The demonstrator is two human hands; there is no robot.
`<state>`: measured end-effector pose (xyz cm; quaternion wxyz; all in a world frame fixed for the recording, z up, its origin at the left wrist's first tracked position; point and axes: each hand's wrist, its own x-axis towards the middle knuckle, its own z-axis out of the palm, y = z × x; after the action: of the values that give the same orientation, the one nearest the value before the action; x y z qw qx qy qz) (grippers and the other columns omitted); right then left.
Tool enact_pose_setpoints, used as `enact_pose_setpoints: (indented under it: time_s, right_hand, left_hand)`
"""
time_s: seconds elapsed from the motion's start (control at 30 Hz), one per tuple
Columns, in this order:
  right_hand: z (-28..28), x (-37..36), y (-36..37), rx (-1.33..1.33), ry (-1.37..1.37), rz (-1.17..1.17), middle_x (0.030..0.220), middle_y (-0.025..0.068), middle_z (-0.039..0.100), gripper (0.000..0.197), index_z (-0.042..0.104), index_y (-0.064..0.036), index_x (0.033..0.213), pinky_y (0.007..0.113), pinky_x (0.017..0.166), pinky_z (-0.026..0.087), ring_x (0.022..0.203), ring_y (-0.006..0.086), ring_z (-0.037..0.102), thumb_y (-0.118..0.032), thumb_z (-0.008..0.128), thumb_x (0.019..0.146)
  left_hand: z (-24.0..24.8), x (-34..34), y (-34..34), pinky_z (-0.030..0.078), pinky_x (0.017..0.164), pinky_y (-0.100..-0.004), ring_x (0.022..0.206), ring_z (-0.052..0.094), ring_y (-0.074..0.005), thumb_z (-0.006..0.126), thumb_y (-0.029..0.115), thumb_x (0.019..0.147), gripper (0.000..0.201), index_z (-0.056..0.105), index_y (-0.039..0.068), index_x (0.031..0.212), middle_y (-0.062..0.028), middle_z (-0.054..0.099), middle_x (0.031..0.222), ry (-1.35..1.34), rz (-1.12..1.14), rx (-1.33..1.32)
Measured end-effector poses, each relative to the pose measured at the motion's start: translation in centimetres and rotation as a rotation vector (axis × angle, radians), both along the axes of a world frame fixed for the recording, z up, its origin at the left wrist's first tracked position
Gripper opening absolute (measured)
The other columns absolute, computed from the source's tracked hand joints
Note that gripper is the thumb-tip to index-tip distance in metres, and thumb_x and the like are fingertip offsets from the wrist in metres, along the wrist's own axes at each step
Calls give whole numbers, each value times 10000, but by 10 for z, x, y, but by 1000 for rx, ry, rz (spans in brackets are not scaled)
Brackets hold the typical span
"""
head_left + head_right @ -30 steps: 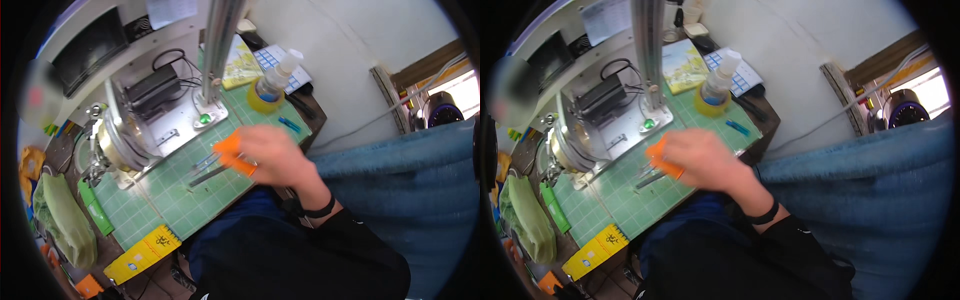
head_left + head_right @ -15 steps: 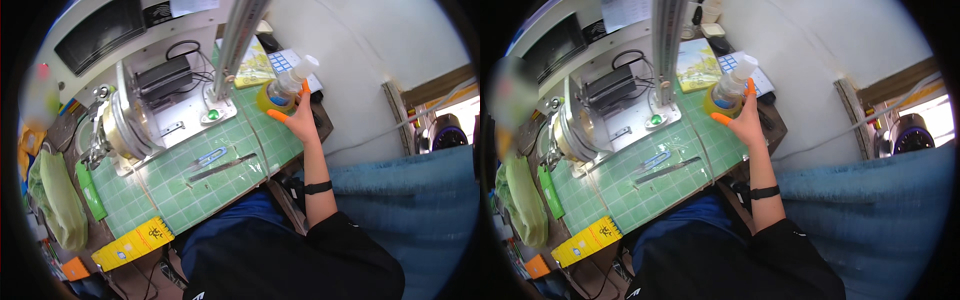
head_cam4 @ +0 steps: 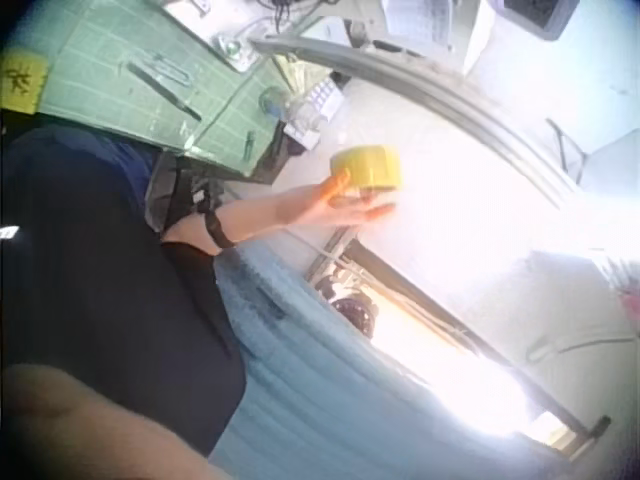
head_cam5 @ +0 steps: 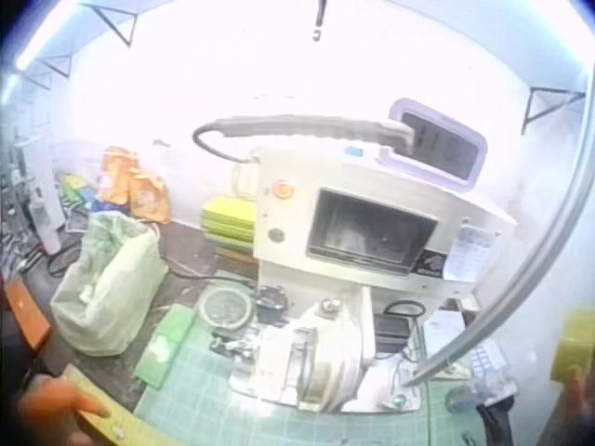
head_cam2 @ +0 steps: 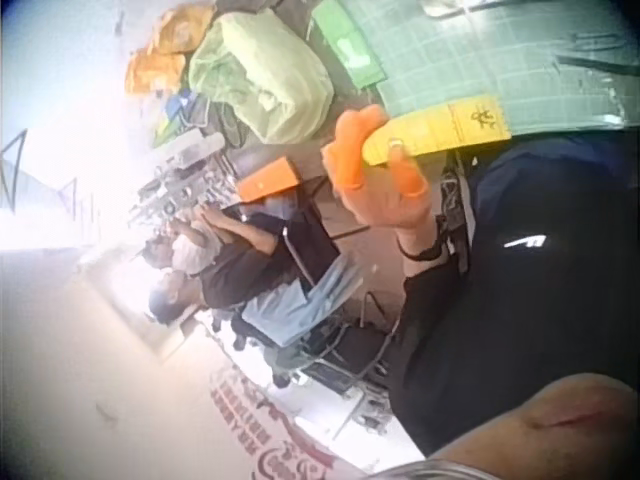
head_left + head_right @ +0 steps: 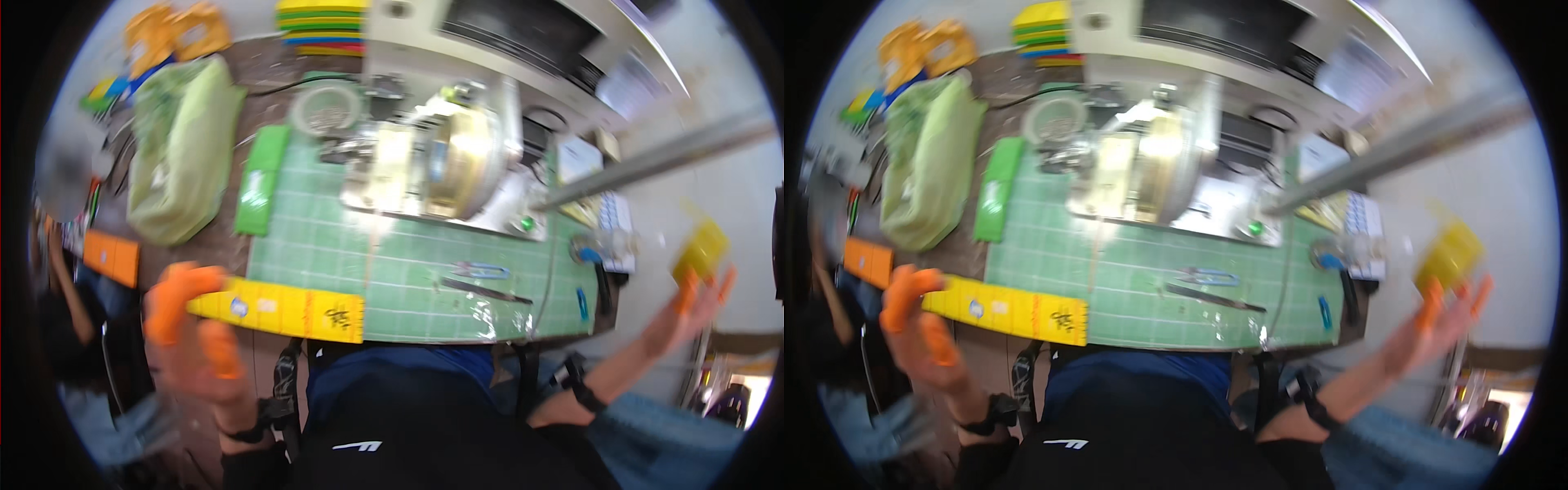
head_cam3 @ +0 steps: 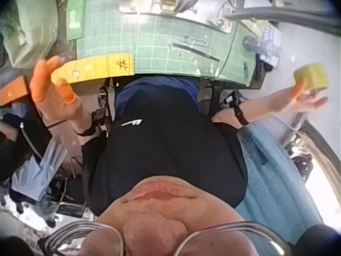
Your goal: Assembling small electronic or mechanical components using tape, tweezers, and a winding machine.
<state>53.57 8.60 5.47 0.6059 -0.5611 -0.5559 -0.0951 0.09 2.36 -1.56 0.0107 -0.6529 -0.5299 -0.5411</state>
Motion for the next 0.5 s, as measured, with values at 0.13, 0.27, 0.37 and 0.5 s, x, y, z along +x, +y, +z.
enact_pose_setpoints:
  time_s: [0.13,0.27,0.37,0.5]
  right_hand:
    - [26,-93,-8,90,-120,510,1591,295,385,1026,208,-40,1652,508,1216,376,1457,420,438,-416,798,902]
    - [-26,-264,-12,-114,-193,917,1587,301,368,1128,225,-100,1644,551,1168,421,1430,434,460,-397,899,790]
    - [-40,-276,-18,-351,-188,1211,1567,282,392,1169,329,-111,1591,544,1116,453,1362,424,510,-303,1005,656]
    - [-21,-295,4,-650,-264,1364,1491,252,495,1076,442,-44,1536,482,1086,463,1321,409,549,-315,1005,659]
  left_hand:
    - [17,41,6,567,838,-394,991,704,-331,834,442,873,623,677,-20,1261,-191,719,1149,-127,-531,-167]
    - [8,68,-3,545,913,-374,1071,688,-314,924,404,796,834,559,-36,1402,-178,655,1300,-505,-829,-233]
    - [-12,55,-24,545,909,-358,1033,698,-272,970,314,748,872,507,-52,1390,-139,674,1228,-634,-709,-407]
    - [-19,26,-23,561,784,-379,817,690,-319,940,165,707,617,631,-47,1197,-105,679,980,-259,-583,-236]
